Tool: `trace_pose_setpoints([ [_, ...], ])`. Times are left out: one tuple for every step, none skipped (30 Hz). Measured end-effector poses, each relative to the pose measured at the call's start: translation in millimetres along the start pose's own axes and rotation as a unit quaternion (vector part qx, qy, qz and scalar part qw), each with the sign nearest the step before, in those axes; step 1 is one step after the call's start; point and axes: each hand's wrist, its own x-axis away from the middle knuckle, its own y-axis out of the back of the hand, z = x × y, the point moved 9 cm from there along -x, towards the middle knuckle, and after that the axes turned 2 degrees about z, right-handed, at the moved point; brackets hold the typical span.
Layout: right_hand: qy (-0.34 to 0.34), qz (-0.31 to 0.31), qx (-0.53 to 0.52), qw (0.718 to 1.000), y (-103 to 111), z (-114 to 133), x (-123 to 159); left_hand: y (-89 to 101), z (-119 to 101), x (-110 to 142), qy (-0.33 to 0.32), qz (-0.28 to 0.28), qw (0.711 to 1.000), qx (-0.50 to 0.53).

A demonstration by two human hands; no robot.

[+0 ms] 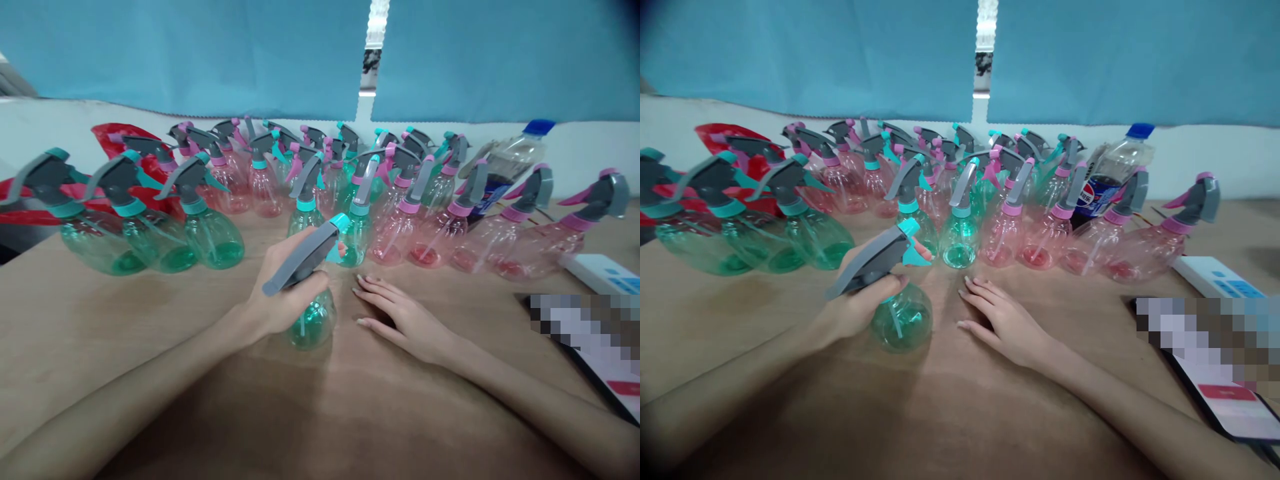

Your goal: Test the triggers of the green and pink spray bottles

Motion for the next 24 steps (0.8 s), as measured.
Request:
trace_pose_setpoints([
  [-0.001,0.0,-0.001,1.0,-0.2,-0.3,0.1,0.3,-1.2,-0.3,-0.007,-0.002,1.0,0.005],
  [-0.001,-0.001,-0.001,1.0,-0.3,-0.6,0.2,0.7,-1.8,-0.4,-0.013,-0.005,1.0,0.012],
  [-0.002,-0.001,-0.001,1.0,-0.4,-0.9,0.3,1.0,-1.2,-0.5,-0.012,-0.006,1.0,0.019],
  [-0.002,-0.001,0.001,1.0,-0.7,-1.1,0.4,0.9,0.1,-0.6,-0.008,-0.007,1.0,0.024],
  [-0.001,0.0,0.004,1.0,-1.0,-1.2,0.5,0.8,1.6,-0.6,-0.002,-0.007,1.0,0.026],
  [-0.001,0.002,0.007,1.0,-1.4,-1.1,0.5,0.7,2.6,-0.5,0.001,-0.007,1.0,0.026],
  [-0.001,0.005,0.01,1.0,-1.7,-0.9,0.4,0.4,2.8,-0.6,0.001,-0.006,1.0,0.026],
  [-0.001,0.007,0.013,1.0,-2.0,-0.8,0.3,0.3,2.6,-0.6,0.0,-0.006,1.0,0.025],
  [-0.002,0.009,0.015,1.0,-2.1,-0.6,0.2,0.5,1.8,-0.7,-0.002,-0.008,1.0,0.025],
  [-0.003,0.01,0.017,1.0,-2.0,-0.4,0.1,0.8,0.7,-0.8,-0.007,-0.01,1.0,0.027],
  [-0.004,0.011,0.018,1.0,-2.0,-0.3,0.0,0.7,-0.2,-0.9,-0.01,-0.009,0.999,0.029],
  [-0.005,0.013,0.019,1.0,-2.0,-0.2,-0.1,0.3,-1.0,-1.0,-0.012,-0.007,0.999,0.031],
  [-0.005,0.013,0.02,1.0,-2.0,-0.1,-0.1,0.2,-1.8,-1.1,-0.016,-0.005,0.999,0.032],
  [-0.005,0.013,0.021,1.0,-2.0,0.0,-0.1,0.2,-2.6,-1.2,-0.019,-0.004,0.999,0.033],
  [-0.005,0.013,0.021,1.0,-2.0,0.1,0.0,0.5,-2.7,-1.2,-0.021,-0.005,0.999,0.032],
  [-0.004,0.012,0.021,1.0,-1.9,0.1,0.1,0.7,-2.3,-1.2,-0.019,-0.005,0.999,0.03],
  [-0.003,0.01,0.019,1.0,-1.9,-0.1,0.2,1.1,-1.5,-1.1,-0.015,-0.005,1.0,0.027],
  [-0.003,0.009,0.017,1.0,-1.9,-0.2,0.2,1.0,-0.6,-0.9,-0.011,-0.004,1.0,0.025],
  [-0.002,0.008,0.015,1.0,-2.0,-0.4,0.3,0.5,0.0,-0.7,-0.008,0.0,1.0,0.023],
  [-0.002,0.007,0.013,1.0,-2.0,-0.7,0.3,-0.1,0.4,-0.3,-0.006,0.003,1.0,0.023],
  [-0.002,0.006,0.011,1.0,-2.1,-0.8,0.3,-0.8,0.8,0.2,-0.005,0.005,1.0,0.025],
  [-0.002,0.006,0.01,1.0,-2.1,-1.0,0.3,-1.6,1.4,0.8,-0.002,0.007,1.0,0.03],
  [-0.003,0.006,0.01,1.0,-2.2,-1.0,0.2,-2.3,2.6,1.5,0.002,0.007,0.999,0.039],
  [-0.003,0.007,0.011,1.0,-2.3,-1.0,0.2,-2.9,4.4,2.2,0.009,0.005,0.999,0.05],
])
